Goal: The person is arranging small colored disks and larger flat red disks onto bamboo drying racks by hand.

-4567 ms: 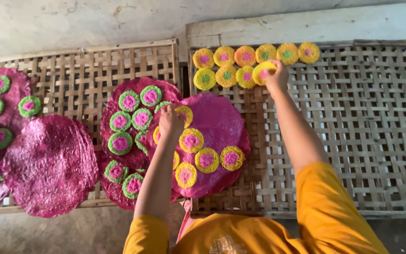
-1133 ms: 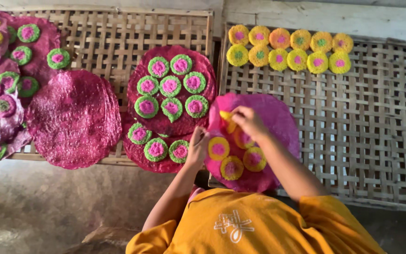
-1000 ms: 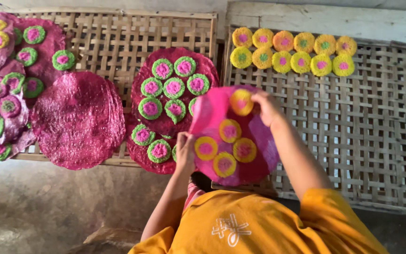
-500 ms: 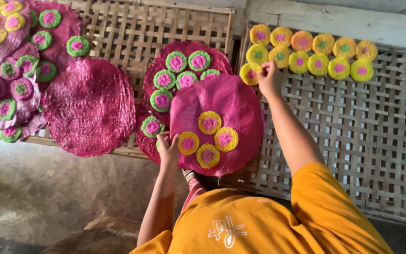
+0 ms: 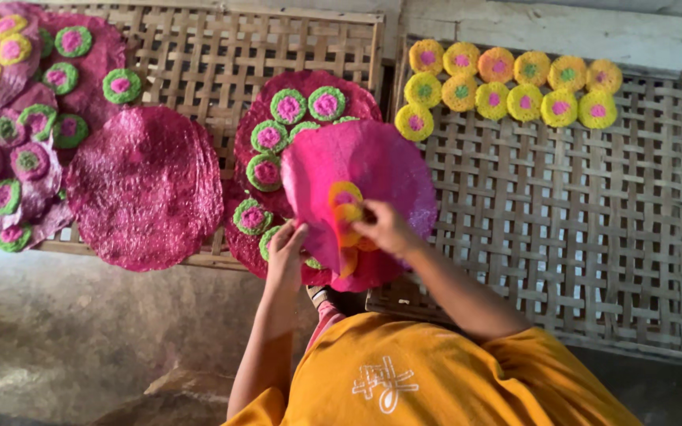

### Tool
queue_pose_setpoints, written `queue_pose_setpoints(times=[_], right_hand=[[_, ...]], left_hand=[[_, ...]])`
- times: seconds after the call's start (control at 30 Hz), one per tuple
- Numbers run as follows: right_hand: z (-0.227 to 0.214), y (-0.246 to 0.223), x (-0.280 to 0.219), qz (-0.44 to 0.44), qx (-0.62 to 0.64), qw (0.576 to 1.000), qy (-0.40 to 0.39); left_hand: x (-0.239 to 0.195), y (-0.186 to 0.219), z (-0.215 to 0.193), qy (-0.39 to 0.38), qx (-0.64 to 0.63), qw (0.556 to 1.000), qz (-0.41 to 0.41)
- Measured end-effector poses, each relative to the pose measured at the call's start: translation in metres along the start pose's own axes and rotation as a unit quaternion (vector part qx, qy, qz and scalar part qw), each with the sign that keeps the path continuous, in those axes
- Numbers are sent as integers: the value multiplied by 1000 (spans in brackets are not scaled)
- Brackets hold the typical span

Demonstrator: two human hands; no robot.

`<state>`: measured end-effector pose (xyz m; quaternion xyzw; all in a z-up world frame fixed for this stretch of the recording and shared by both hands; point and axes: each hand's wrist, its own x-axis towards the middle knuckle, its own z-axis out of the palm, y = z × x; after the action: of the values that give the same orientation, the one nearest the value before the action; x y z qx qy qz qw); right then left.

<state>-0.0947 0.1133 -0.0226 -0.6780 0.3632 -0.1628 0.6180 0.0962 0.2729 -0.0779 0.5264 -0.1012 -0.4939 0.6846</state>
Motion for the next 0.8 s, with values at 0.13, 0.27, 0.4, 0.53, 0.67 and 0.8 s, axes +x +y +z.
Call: queue_pose_setpoints(times=[0.13, 0.27, 0.4, 0.53, 0.67, 0.8], right_hand=[[-92, 22, 31, 73, 144, 980, 119], [-188, 59, 88, 41, 196, 957, 208], [-217, 108, 131, -17, -5, 967, 254], [-214, 118, 136, -79, -365, 860, 347], [-184, 75, 107, -190, -470, 762, 402], [-77, 27, 72, -199, -68, 973, 95]], left_hand=[[13, 2, -27, 104, -9, 995, -3], [26, 1, -36, 93, 103, 990, -18], [31, 10, -23, 86, 312, 946, -11], [31, 24, -6, 143, 285, 940, -123], [34, 24, 7, 105, -5, 971, -215], [42, 19, 19, 29, -129, 973, -192]])
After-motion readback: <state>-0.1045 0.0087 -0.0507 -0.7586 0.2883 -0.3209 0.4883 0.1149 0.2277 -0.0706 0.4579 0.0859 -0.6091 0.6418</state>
